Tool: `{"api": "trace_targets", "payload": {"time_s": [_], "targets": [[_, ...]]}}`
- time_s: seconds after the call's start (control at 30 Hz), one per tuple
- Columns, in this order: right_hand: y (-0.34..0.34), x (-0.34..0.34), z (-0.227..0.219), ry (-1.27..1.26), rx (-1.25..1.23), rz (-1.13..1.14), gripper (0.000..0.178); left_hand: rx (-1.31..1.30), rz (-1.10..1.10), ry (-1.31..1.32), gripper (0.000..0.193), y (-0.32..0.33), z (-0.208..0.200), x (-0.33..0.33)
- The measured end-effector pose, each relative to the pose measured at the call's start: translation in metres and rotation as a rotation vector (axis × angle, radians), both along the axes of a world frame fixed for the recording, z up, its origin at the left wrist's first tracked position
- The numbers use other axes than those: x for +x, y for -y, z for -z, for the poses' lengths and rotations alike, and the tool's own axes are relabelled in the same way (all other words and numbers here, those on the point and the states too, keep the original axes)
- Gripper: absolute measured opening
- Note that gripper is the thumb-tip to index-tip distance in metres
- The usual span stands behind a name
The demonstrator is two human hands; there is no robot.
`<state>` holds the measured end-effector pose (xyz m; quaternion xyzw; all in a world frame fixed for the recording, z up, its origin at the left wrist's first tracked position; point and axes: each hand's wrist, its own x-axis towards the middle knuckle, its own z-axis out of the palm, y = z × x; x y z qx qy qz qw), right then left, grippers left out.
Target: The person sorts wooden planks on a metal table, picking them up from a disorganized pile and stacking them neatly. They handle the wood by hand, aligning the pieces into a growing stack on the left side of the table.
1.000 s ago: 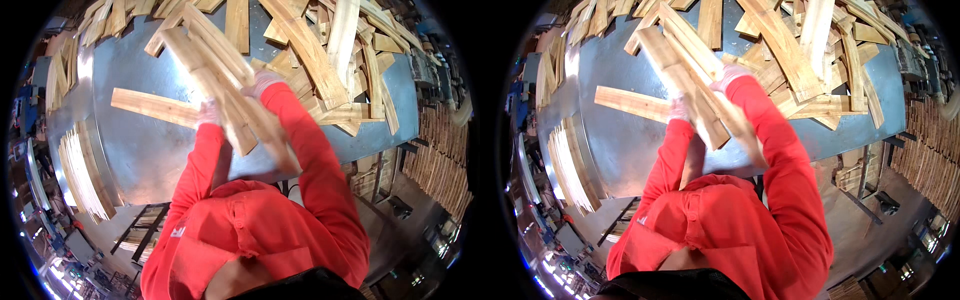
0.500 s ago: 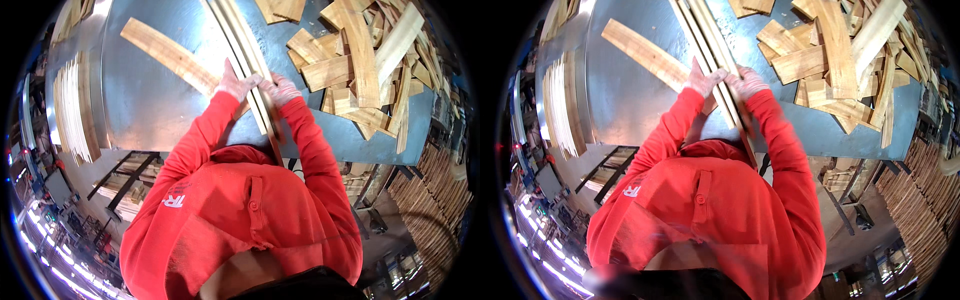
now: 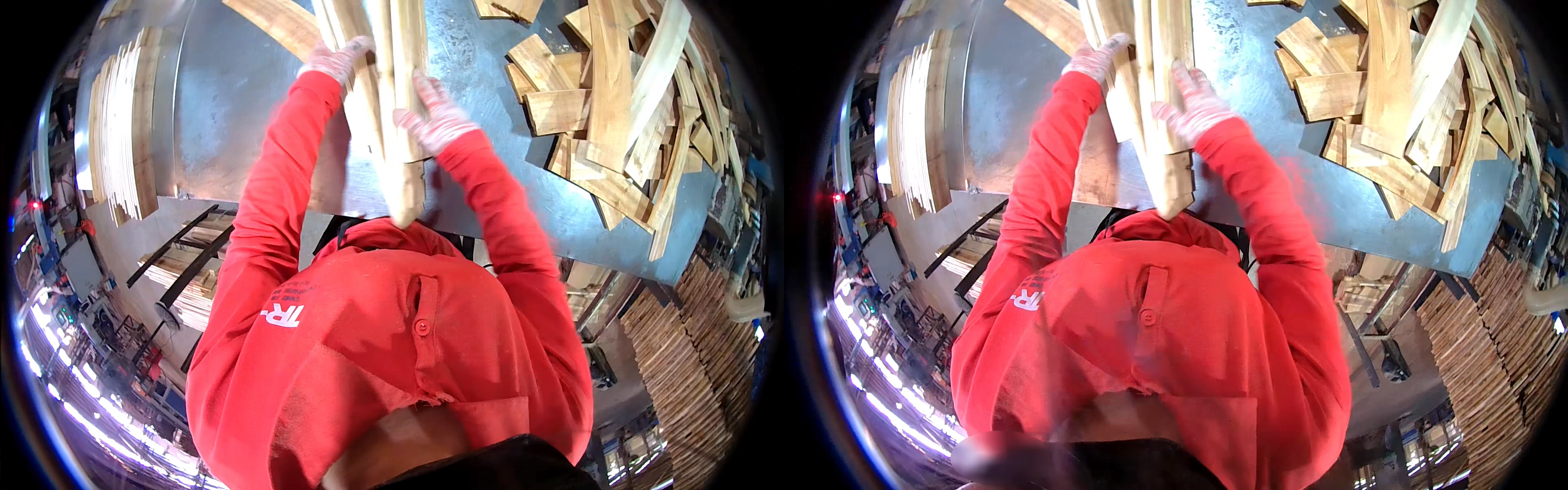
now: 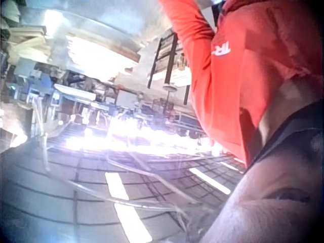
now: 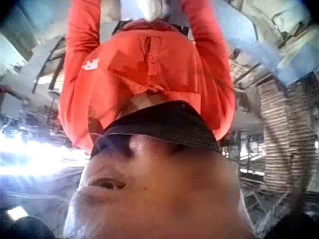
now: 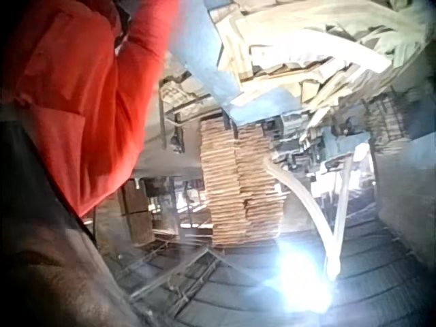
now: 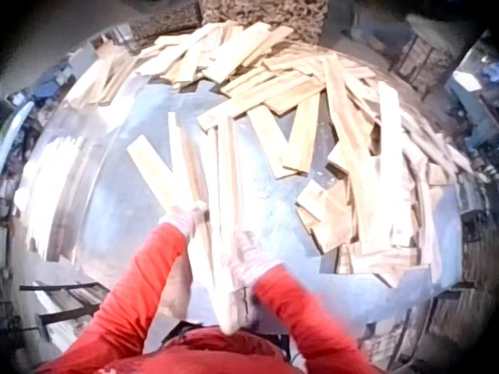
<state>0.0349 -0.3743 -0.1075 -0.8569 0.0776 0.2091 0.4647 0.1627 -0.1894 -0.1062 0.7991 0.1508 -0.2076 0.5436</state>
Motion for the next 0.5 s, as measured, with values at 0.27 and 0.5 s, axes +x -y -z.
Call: {"api": "trace_targets", "payload": {"time_s": [0.27,0.5], "targets": [[0.046,-0.020,0.044,-0.217,1.470,0.434,0.073,0.251,0.082,-0.019,0.060,0.014,-0.009,-0.018],[-0.029,-0.038,0.051,0.026,0.266,0.180,0.107,0.033,0.032,-0.021,0.047,-0.012,0.004,-0.055]]}}
